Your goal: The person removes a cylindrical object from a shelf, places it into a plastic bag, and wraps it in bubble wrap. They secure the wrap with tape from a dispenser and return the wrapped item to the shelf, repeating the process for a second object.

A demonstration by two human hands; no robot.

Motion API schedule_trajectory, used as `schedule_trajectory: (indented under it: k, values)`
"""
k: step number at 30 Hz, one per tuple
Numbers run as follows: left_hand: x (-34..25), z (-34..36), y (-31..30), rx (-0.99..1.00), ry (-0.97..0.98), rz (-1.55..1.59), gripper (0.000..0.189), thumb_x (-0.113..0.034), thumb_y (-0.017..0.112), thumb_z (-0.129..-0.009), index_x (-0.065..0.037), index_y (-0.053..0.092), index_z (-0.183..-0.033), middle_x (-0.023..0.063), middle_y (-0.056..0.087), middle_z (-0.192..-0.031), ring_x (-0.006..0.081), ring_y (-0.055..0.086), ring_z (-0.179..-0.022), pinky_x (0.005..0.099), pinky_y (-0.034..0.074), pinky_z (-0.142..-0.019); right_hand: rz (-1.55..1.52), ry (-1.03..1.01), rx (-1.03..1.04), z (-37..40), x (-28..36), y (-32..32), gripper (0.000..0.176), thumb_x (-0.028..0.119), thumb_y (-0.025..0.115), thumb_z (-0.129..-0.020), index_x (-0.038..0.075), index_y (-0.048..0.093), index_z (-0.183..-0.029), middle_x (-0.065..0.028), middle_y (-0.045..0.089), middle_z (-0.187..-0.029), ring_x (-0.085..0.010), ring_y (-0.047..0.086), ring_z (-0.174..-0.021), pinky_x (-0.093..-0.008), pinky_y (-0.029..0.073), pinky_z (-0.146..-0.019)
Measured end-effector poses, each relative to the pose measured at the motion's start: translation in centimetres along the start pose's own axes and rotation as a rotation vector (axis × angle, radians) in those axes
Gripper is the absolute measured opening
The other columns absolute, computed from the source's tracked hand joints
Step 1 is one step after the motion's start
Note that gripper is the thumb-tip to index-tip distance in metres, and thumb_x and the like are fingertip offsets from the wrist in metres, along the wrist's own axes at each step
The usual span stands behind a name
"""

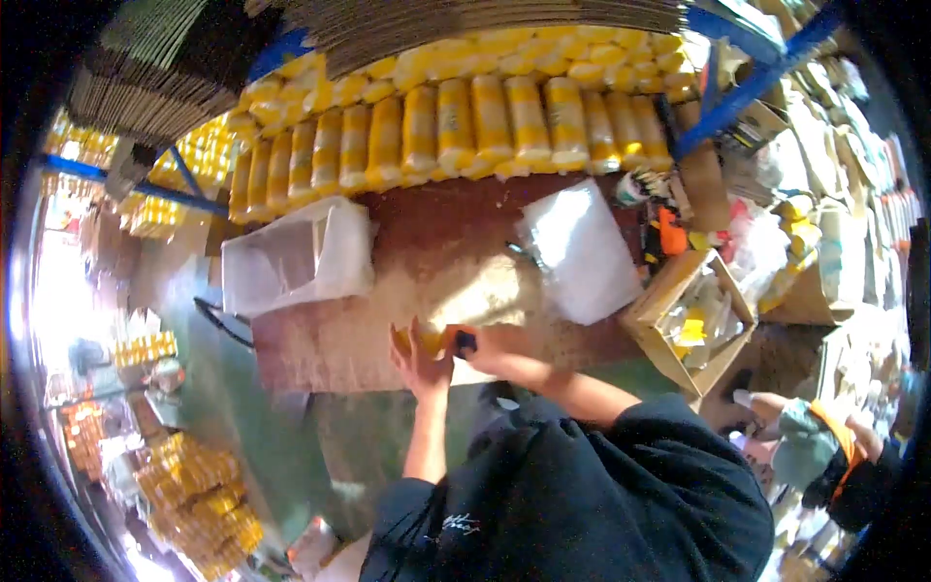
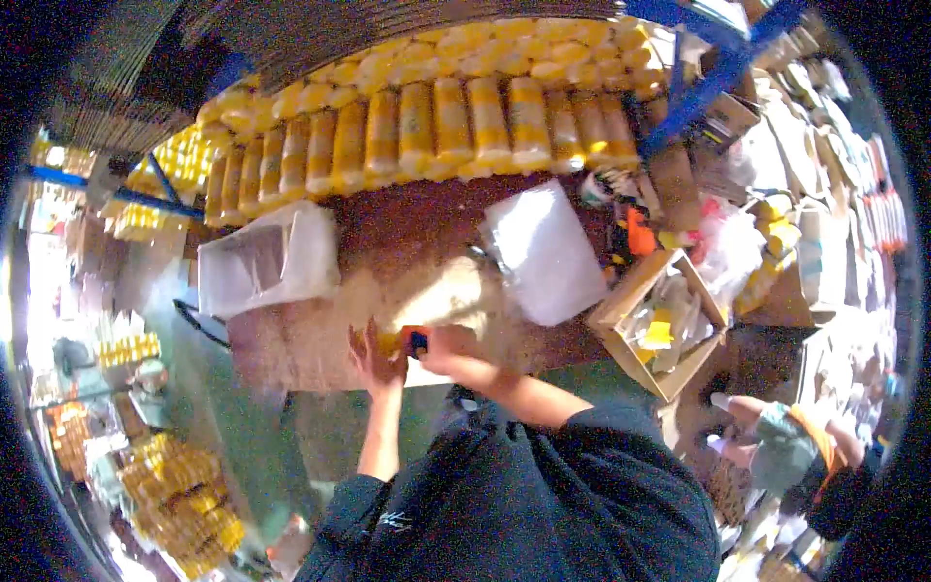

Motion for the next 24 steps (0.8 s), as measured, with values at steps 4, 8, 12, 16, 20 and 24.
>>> schedule_trajectory:
  k: [4,8,12,16,20,24]
  values:
    - [0.1,1.3,2.6,-0.11,-0.025,-0.102,0.079,-0.032,0.084,-0.074,-0.018,0.05,-0.144,0.0219,0.038,-0.152,0.0436,0.04,-0.136,0.0521,0.041,-0.11,0.136,0.081,-0.037,-2.9,-1.8,4.5,0.025,0.025,0.051,-0.096,0.012,0.072,-0.103,-0.0152,0.073,-0.099,-0.0313,0.07,-0.094,-0.0452,0.053,-0.079]
    - [6.7,0.1,4.4,-0.21,-0.457,1.041,0.079,-0.025,0.085,-0.072,-0.01,0.047,-0.139,0.0154,0.045,-0.14,0.0325,0.044,-0.131,0.0457,0.046,-0.107,-1.233,-0.147,-0.288,-16.5,-14.7,26.2,0.044,0.03,0.032,-0.105,0.009,0.063,-0.128,-0.0083,0.065,-0.116,-0.0251,0.058,-0.111,-0.0401,0.049,-0.097]
    - [13.5,-0.6,3.5,-0.211,-0.357,0.645,0.064,-0.014,0.088,-0.072,-0.003,0.055,-0.126,0.0092,0.058,-0.121,0.0258,0.058,-0.11,0.0392,0.051,-0.098,-0.373,-0.121,-0.45,-13.4,-16.3,20.8,0.041,0.037,0.047,-0.095,0.006,0.067,-0.112,-0.0161,0.067,-0.107,-0.0355,0.062,-0.103,-0.047,0.049,-0.096]
    - [9.8,-2.6,-0.1,0.076,-0.163,0.769,0.073,-0.013,0.089,-0.069,-0.004,0.054,-0.132,0.0088,0.062,-0.119,0.0242,0.06,-0.109,0.0365,0.052,-0.097,-0.114,-0.336,-0.607,-6.7,-12.9,12.0,0.037,0.036,0.064,-0.087,0.002,0.067,-0.103,-0.0166,0.069,-0.099,-0.0399,0.066,-0.091,-0.0465,0.053,-0.088]
    - [-0.4,-5.7,0.9,0.463,-0.255,1.332,0.083,-0.013,0.088,-0.073,-0.008,0.045,-0.143,0.0121,0.058,-0.131,0.0261,0.06,-0.116,0.0379,0.052,-0.099,-0.796,-0.495,0.067,2.3,-6.8,-3.3,0.059,0.041,0.075,-0.088,0.006,0.059,-0.132,-0.0137,0.066,-0.119,-0.0272,0.064,-0.112,-0.0411,0.052,-0.099]
    - [-12.3,-8.8,5.1,0.495,-0.349,1.353,0.072,-0.02,0.077,-0.09,-0.01,0.037,-0.149,0.0107,0.048,-0.145,0.0254,0.057,-0.122,0.0375,0.05,-0.104,-0.817,-0.326,0.138,1.7,-12.9,-4.3,0.057,0.044,0.074,-0.087,0.006,0.061,-0.127,-0.0099,0.068,-0.112,-0.023,0.065,-0.104,-0.0384,0.054,-0.093]
Point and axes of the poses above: each hand's wrist, its own z-axis away from the middle knuckle, its own y-axis out of the palm, x = y × z, the point moved 5 cm from there along -z, towards the middle knuckle
